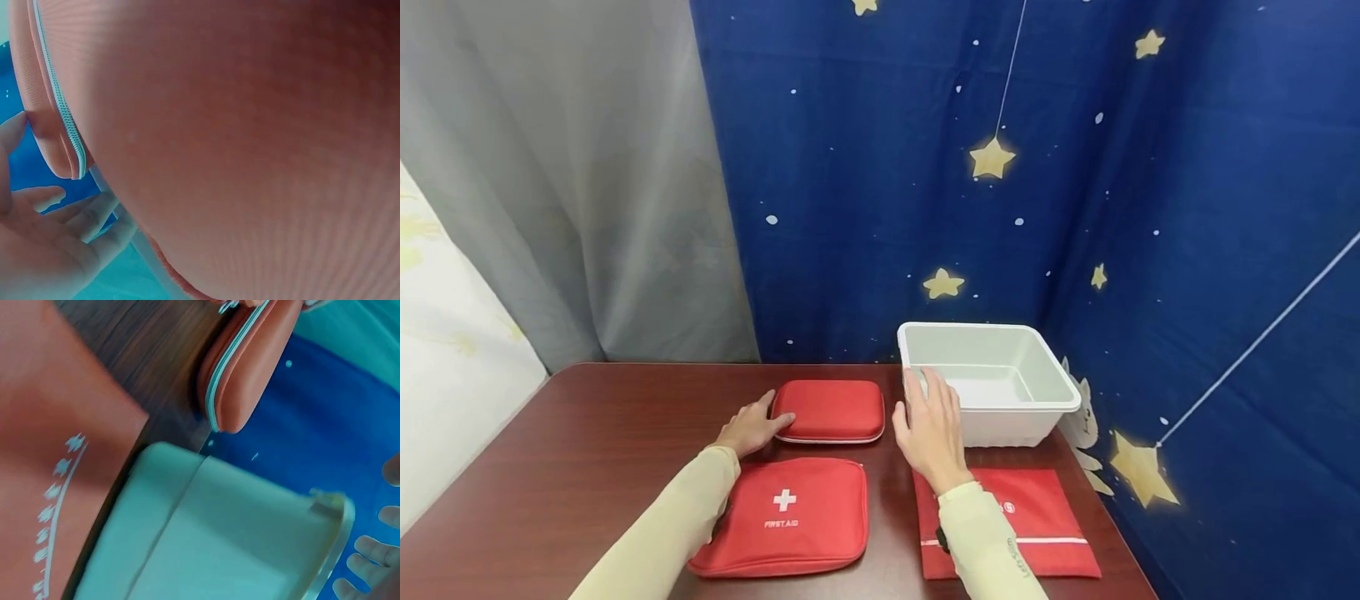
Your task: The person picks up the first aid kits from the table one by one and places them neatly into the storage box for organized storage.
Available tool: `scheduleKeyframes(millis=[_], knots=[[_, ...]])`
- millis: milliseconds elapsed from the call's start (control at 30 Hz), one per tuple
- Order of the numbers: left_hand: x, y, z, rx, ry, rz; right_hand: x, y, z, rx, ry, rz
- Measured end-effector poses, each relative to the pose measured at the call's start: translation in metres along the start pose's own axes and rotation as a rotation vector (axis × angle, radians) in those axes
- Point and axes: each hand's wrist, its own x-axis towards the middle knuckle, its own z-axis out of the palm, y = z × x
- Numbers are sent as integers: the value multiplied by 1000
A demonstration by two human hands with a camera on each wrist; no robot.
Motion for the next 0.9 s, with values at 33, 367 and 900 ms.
scheduleKeyframes(millis=[33,367,900], knots=[[0,0,0,-1,-1,-6,-1,4,-1,-8,13,5],[-1,10,2,-51,-24,-43,-11,41,-22,-81,95,134],[0,15,8,-216,-28,-105,-36,86,-49,-147,92,254]])
